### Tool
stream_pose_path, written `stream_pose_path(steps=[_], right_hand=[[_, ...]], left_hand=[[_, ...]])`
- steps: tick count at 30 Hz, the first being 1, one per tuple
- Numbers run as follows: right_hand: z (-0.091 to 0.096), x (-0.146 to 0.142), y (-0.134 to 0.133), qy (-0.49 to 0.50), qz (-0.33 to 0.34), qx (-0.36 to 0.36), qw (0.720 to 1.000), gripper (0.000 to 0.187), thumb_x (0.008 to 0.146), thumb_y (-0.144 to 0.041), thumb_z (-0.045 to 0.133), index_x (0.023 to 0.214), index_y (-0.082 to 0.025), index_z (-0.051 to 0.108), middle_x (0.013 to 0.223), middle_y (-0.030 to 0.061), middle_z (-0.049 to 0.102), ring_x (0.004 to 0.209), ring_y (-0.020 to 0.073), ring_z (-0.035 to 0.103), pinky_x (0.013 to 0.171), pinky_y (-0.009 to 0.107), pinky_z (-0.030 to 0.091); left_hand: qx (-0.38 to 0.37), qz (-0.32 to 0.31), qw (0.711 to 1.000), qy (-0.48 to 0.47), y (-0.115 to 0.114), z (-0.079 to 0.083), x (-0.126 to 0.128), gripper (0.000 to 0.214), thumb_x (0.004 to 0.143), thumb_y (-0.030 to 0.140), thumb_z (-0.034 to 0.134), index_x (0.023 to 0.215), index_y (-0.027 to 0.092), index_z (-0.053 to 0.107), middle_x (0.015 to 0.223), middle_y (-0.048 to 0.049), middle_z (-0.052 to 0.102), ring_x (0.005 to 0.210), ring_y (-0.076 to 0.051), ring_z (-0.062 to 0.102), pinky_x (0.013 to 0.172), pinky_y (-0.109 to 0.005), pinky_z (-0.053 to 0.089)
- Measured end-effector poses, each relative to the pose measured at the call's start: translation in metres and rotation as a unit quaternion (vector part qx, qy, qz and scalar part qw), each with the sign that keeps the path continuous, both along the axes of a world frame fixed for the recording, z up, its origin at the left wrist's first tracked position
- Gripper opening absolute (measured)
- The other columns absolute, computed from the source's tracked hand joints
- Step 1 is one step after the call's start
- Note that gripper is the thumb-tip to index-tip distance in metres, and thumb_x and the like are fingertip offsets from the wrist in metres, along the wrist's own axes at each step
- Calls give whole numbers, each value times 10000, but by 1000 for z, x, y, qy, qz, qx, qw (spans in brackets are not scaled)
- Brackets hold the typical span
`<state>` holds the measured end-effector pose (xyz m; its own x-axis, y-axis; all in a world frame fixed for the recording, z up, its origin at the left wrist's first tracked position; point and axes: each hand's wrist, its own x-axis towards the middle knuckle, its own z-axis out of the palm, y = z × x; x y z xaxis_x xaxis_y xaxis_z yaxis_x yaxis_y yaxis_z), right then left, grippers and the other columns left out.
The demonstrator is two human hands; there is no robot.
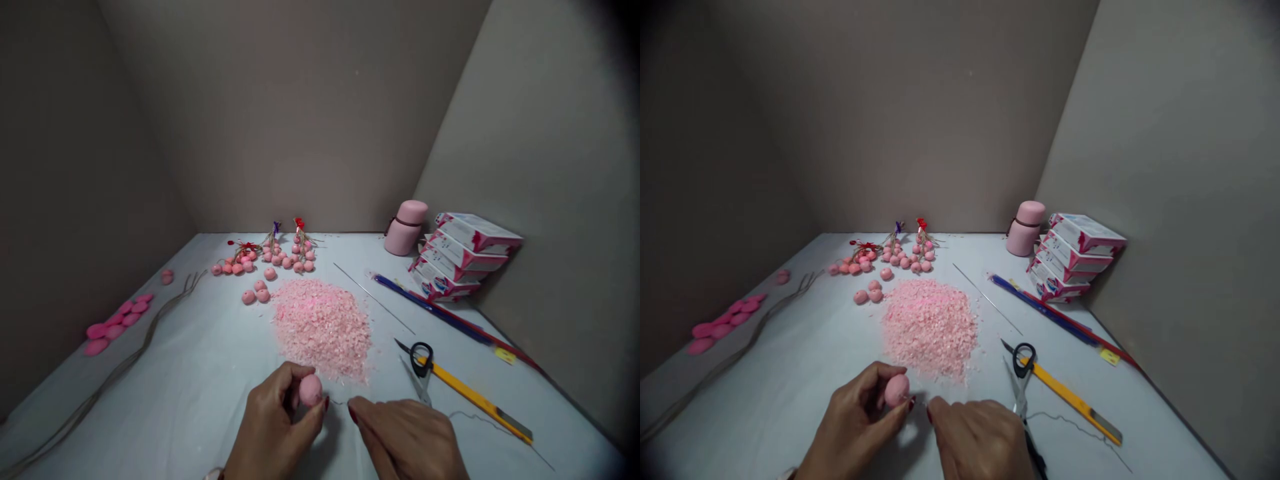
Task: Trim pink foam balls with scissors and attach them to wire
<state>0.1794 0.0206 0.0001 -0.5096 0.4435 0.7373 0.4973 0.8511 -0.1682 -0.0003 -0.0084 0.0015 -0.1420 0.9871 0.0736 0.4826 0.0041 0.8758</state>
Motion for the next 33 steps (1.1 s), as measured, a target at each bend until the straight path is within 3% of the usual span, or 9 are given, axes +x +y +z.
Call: stream_pose_path(steps=[5,10,15,25,33], right_hand=[[0,0,0,-7,-9,3,1000,223,848,-72,454,832,-166,655,475,-15,629,387,106,570,432,215,445],[0,0,0,-17,0,15,1000,198,832,-49,458,871,-142,628,485,-20,627,376,105,560,401,236,405],[3,-2,1,-23,-8,54,998,197,813,-35,450,852,-129,619,425,-45,570,336,99,518,371,261,351],[-2,-4,1,28,-29,61,997,203,857,-89,448,802,-159,629,420,-47,575,312,86,503,366,262,326],[-3,-3,2,2,-17,58,998,202,839,-64,439,826,-151,621,410,-50,553,317,90,494,375,256,327]], left_hand=[[-21,-25,999,-2,1,-1,-2,105,722,249,584,811,193,581,621,29,508,555,-128,435,528,-237,345],[9,15,999,-34,1,-1,1,75,698,239,602,759,202,577,582,51,467,533,-117,398,511,-229,312],[10,13,999,-46,1,-1,2,69,686,223,615,738,201,576,580,53,460,535,-116,390,513,-229,307],[-82,-22,985,-150,6,-14,0,153,677,285,626,774,175,584,599,54,410,562,-116,348,515,-218,274],[-66,-22,989,-127,5,-14,1,169,666,306,620,775,181,589,605,47,437,566,-121,368,522,-227,286]])
